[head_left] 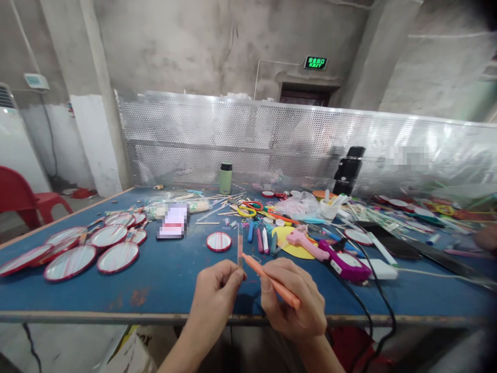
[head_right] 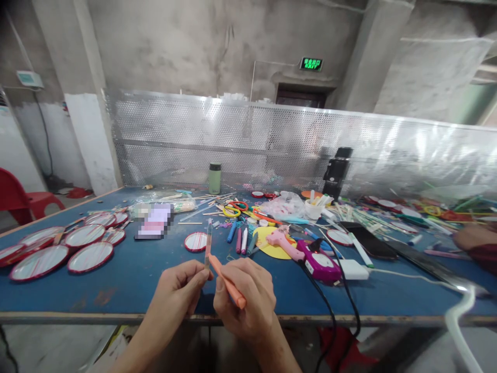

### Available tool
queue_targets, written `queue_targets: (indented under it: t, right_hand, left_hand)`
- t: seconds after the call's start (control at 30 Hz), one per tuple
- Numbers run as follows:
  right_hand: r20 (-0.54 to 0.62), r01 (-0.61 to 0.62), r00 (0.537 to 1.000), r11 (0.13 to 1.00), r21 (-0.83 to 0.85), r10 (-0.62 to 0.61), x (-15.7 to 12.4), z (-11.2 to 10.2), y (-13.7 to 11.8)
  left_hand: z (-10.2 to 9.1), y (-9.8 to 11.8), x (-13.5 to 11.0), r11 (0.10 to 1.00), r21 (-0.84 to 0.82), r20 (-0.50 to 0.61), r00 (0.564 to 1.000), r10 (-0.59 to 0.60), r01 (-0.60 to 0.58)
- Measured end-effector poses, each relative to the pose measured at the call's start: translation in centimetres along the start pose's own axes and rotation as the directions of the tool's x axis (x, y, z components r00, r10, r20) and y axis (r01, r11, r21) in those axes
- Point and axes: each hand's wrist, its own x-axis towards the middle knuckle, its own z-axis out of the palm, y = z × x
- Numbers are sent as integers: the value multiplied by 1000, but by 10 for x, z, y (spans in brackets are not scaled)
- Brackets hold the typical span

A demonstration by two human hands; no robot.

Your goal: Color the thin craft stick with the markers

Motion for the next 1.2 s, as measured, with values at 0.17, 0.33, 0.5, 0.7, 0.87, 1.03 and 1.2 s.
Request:
queue_targets:
  t: [0.17,0.33,0.5,0.7,0.87,1.03,1.2]
  right_hand:
    - [12,14,1000,1000,10,-14,0,0,0]
    - [6,-11,1000,1000,15,11,-2,0,0]
    - [-28,-15,1000,1000,-4,15,-1,1,1]
    - [-8,-19,1000,1000,-10,19,-1,1,1]
    - [-8,-4,1000,1000,-2,4,-1,1,0]
    - [7,21,1000,1000,3,-21,-1,0,0]
    - [28,28,999,1000,13,-28,-1,1,1]
  left_hand:
    - [-1,0,0,1000,10,6,1000,7,-7]
    - [-1,0,1,1000,-7,-1,1000,2,-2]
    - [-1,0,-1,1000,5,-1,1000,7,-7]
    - [-1,-1,0,1000,13,-7,1000,10,-10]
    - [-1,0,1,1000,1,-5,1000,-5,5]
    - [-1,2,1,1000,-2,-7,1000,7,-7]
    - [-1,1,0,1000,-6,-1,1000,0,0]
